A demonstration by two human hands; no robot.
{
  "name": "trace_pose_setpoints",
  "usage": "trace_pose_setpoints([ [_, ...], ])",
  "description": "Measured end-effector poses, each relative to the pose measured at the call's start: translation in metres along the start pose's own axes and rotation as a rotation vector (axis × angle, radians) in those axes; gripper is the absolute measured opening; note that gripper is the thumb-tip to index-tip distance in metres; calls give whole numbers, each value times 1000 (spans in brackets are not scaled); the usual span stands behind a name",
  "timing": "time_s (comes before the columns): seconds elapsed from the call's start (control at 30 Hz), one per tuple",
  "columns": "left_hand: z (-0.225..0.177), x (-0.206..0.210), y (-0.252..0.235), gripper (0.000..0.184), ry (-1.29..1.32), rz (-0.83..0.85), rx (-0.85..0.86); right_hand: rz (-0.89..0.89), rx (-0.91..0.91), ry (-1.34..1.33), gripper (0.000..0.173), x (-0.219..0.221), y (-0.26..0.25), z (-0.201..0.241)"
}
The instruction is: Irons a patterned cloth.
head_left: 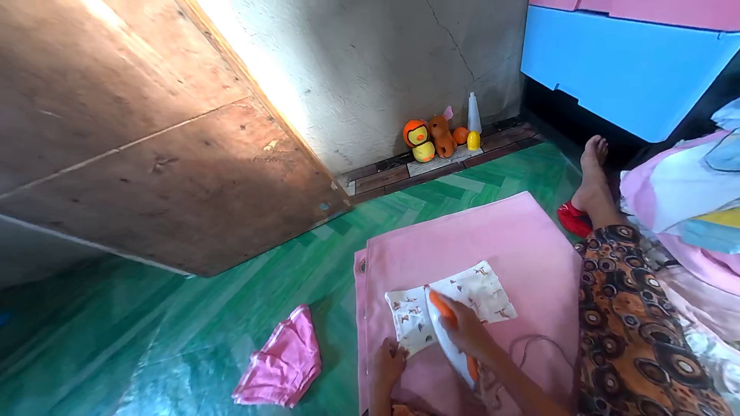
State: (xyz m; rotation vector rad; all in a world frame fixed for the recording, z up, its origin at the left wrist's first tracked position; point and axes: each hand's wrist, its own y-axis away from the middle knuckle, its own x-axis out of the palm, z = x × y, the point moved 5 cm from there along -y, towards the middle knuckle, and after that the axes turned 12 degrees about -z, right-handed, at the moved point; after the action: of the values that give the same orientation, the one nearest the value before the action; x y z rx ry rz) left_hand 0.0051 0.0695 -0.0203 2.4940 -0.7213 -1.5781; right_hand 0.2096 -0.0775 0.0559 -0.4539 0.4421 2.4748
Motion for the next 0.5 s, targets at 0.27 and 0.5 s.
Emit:
trace_pose_setpoints([
  [0.27, 2, 2, -1, 36, -4, -2, -10, -28, 80, 65, 59, 2, -63, -4],
  [0.5, 2, 2, -1, 36, -11, -18, 27, 14, 74, 120, 60, 4, -62, -5],
])
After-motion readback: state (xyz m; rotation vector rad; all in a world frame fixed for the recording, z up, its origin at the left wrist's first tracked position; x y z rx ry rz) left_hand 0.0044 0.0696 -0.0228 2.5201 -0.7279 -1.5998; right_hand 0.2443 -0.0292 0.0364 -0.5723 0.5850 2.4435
